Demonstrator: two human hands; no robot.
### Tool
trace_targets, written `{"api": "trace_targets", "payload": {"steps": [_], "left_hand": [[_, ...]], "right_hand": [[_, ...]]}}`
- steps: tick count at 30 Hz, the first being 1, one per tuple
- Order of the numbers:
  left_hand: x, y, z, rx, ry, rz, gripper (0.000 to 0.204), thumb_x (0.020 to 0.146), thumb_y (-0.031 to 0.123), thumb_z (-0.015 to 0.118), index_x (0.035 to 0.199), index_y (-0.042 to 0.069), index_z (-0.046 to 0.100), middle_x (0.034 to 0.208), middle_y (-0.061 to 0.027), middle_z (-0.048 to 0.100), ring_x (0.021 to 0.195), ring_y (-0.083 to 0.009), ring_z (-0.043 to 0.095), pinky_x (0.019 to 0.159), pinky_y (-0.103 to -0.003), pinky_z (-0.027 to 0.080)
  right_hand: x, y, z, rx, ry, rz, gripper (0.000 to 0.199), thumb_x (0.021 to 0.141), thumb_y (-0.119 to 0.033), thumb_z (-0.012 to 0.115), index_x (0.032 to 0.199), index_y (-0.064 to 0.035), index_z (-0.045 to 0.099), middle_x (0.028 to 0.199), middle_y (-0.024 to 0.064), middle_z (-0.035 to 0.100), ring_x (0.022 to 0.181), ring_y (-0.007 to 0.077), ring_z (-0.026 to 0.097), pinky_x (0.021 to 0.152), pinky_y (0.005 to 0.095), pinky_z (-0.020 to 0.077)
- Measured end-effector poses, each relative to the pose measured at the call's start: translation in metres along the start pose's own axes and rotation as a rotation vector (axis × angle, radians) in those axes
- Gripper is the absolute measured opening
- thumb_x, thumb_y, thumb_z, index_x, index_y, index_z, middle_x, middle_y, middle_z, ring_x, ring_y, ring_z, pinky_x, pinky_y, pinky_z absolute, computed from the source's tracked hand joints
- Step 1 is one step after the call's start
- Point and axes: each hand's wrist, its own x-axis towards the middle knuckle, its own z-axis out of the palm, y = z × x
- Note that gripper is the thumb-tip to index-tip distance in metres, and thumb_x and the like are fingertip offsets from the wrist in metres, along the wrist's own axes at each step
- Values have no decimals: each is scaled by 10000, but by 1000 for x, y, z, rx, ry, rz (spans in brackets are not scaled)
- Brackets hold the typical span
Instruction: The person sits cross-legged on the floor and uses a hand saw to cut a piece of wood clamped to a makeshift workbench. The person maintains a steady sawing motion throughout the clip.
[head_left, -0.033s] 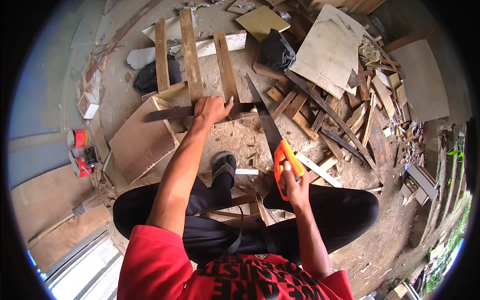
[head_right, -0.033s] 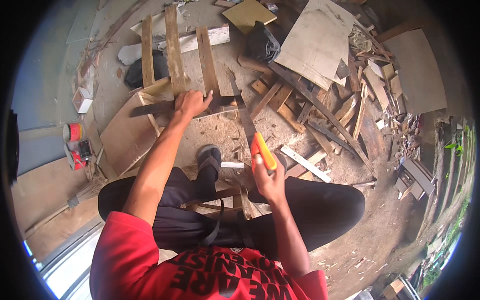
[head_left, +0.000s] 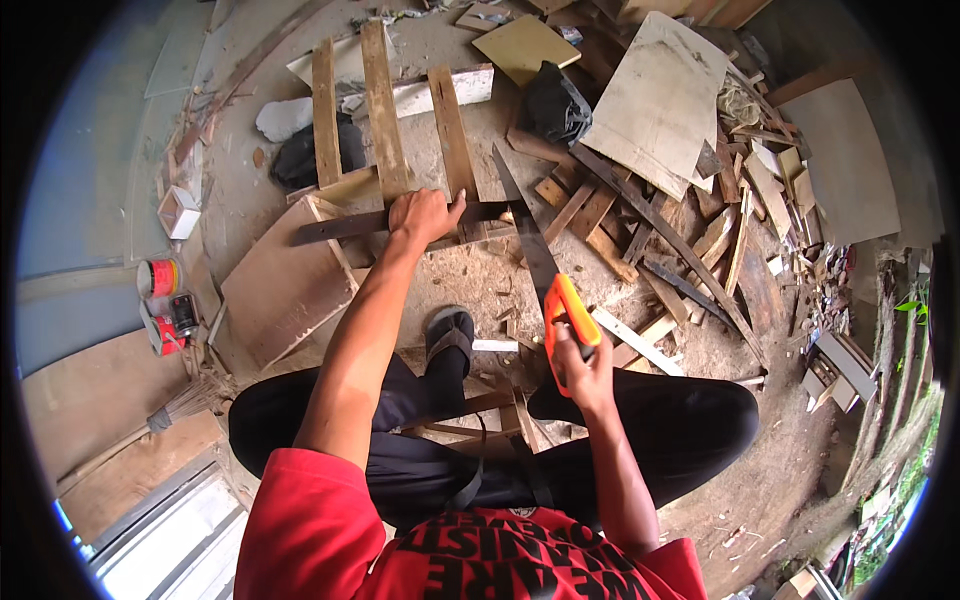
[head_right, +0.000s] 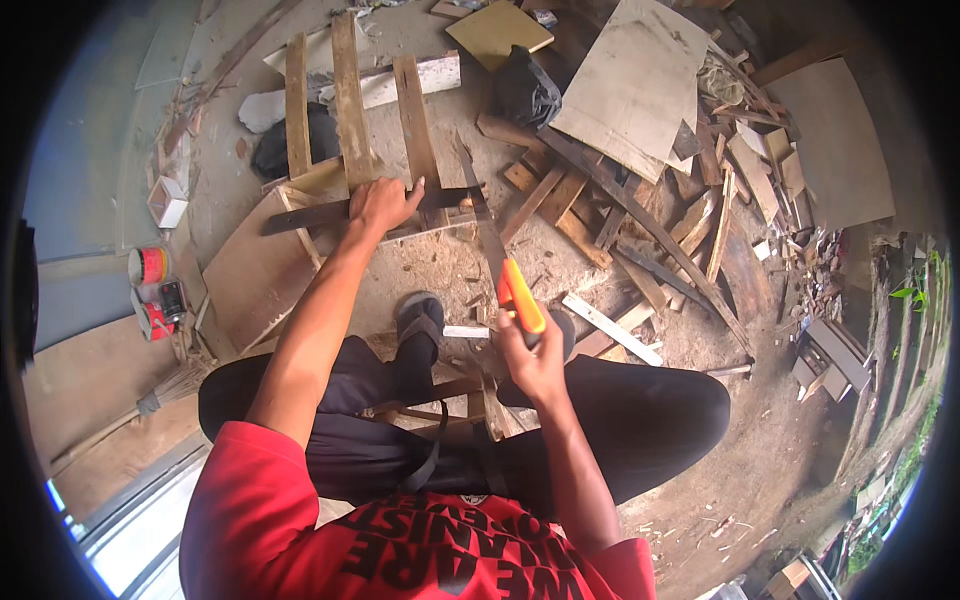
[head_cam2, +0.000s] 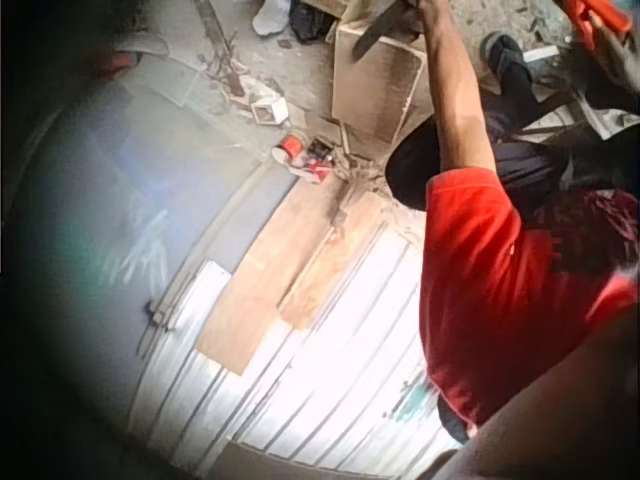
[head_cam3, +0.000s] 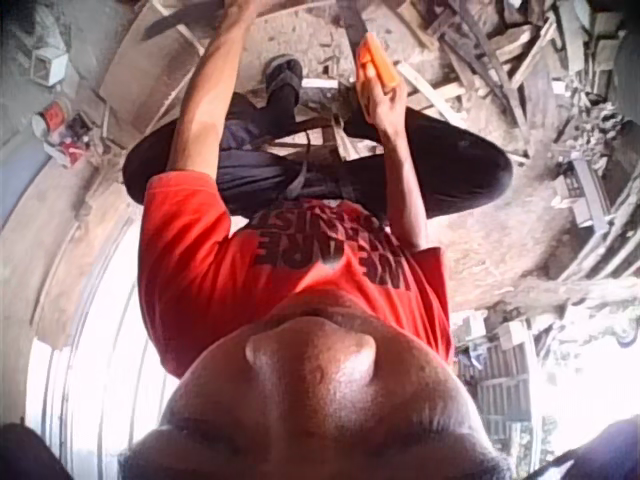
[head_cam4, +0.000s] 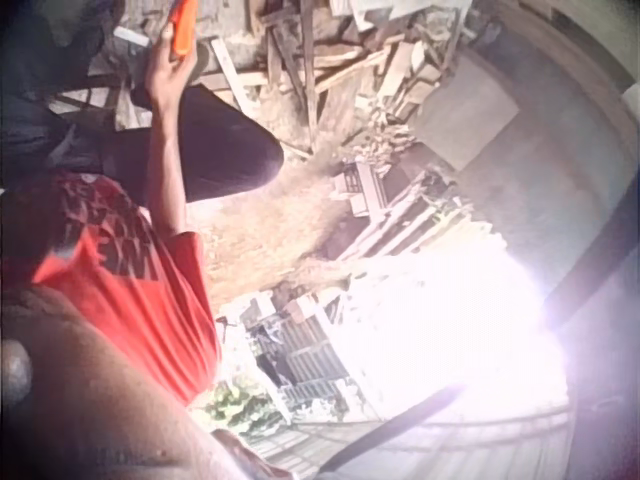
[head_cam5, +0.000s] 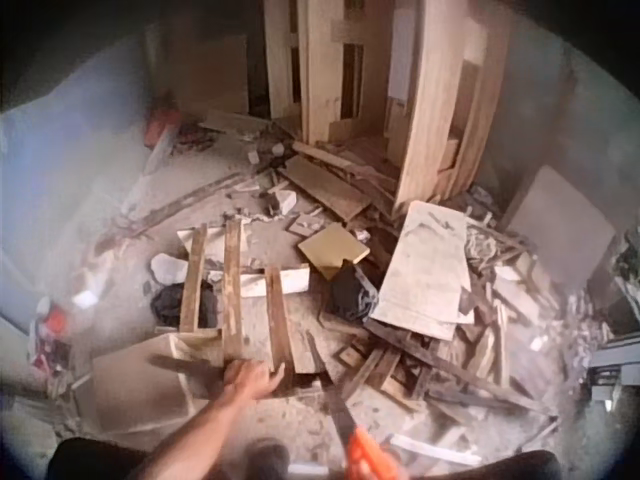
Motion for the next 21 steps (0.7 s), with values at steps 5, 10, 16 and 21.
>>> {"api": "trace_targets", "payload": {"steps": [5, 10, 16, 21], "left_hand": [[24, -13, 4, -38, 26, -46, 626, 953, 529, 461, 755, -1, 731, 758, -244, 695, 726, -387, 705, 668, -485, 556], [37, -5, -1, -116, -80, -159, 628, 936, 554, 471, 815, -1, 741, 831, -233, 714, 793, -385, 712, 721, -478, 562], [42, 12, -4, -111, -97, -277, 610, 924, 561, 476, 833, 26, 754, 834, -206, 724, 797, -367, 719, 729, -462, 571], [40, 12, -3, -149, -17, -293, 563, 915, 503, 477, 761, 35, 748, 775, -205, 712, 728, -367, 715, 688, -457, 573]], "right_hand": [[21, -5, 16, -309, 9, -175, 280, 969, -226, 654, 1119, 2, 591, 704, -18, 580, 621, 91, 526, 582, 260, 448], [31, 5, 18, -40, 72, -28, 206, 1011, -205, 592, 982, -1, 592, 679, -38, 524, 610, 35, 463, 541, 221, 383], [38, -6, 14, -246, 68, 40, 236, 972, -181, 646, 845, 11, 595, 650, -55, 508, 624, 43, 432, 552, 248, 378], [7, -20, -4, -142, 129, 169, 237, 956, -148, 650, 776, -16, 571, 613, -66, 498, 574, 20, 423, 503, 224, 333]]}}
